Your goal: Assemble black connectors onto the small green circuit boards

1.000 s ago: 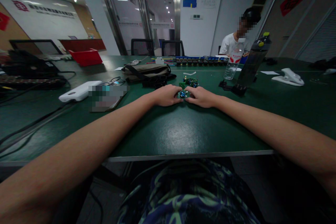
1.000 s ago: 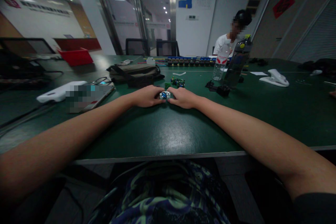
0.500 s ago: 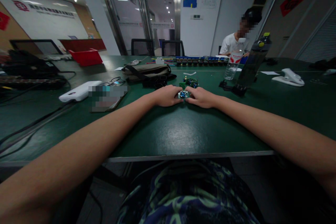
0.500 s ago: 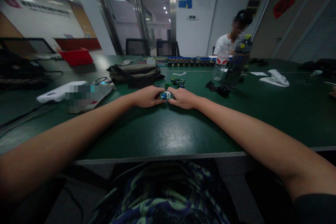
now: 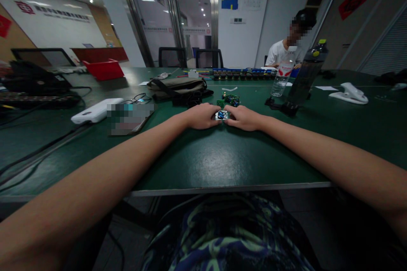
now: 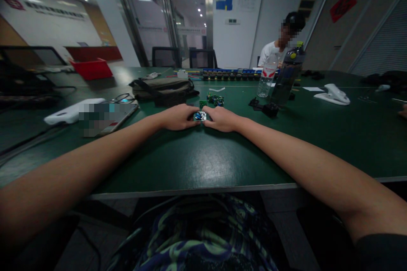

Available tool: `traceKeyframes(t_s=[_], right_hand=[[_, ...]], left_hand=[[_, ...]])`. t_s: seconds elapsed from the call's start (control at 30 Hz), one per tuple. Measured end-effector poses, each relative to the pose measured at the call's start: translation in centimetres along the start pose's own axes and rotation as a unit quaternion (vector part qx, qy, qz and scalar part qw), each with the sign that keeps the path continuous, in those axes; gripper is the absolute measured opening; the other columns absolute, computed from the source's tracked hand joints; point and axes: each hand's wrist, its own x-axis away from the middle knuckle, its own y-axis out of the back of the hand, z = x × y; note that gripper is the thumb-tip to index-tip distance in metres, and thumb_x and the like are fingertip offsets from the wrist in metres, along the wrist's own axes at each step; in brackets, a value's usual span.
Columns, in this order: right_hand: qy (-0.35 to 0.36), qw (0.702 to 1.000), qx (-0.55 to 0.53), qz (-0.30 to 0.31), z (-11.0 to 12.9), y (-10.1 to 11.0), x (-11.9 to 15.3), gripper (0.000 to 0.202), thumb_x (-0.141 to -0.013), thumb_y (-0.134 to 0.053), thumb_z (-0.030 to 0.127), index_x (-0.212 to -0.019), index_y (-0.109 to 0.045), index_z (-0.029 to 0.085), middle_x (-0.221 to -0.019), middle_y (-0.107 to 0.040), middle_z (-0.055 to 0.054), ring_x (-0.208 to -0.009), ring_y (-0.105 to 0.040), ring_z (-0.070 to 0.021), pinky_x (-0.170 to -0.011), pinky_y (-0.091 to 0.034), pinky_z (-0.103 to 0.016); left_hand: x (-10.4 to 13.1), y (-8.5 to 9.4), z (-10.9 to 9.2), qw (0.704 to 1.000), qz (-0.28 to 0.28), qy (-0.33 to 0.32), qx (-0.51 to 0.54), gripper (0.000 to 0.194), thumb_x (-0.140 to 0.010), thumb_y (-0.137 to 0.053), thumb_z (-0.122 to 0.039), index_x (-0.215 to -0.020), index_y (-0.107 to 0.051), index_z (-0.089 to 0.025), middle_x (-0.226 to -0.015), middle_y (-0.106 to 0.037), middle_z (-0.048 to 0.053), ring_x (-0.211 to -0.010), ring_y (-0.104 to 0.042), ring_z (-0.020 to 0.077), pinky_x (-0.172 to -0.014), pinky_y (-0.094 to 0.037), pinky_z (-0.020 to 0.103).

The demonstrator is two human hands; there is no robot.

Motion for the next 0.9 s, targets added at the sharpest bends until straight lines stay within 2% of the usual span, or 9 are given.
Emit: traceKeyframes(t_s=[0.9], right_hand=[[0.007, 1.0, 0.027, 0.003, 0.04, 0.14, 0.01, 0.019, -0.088, -0.056, 0.031, -0.099, -0.059, 0.016, -0.078, -0.065, -0.004, -0.066, -0.053, -0.0169, -0.065, -0.032, -0.026]], left_hand=[[-0.05, 0.2, -0.13, 0.999, 0.023, 0.005, -0.03, 0.022, -0.085, -0.057, -0.036, -0.098, -0.065, -0.02, -0.083, -0.072, 0.005, -0.075, -0.066, 0.0209, -0.068, -0.043, 0.029]])
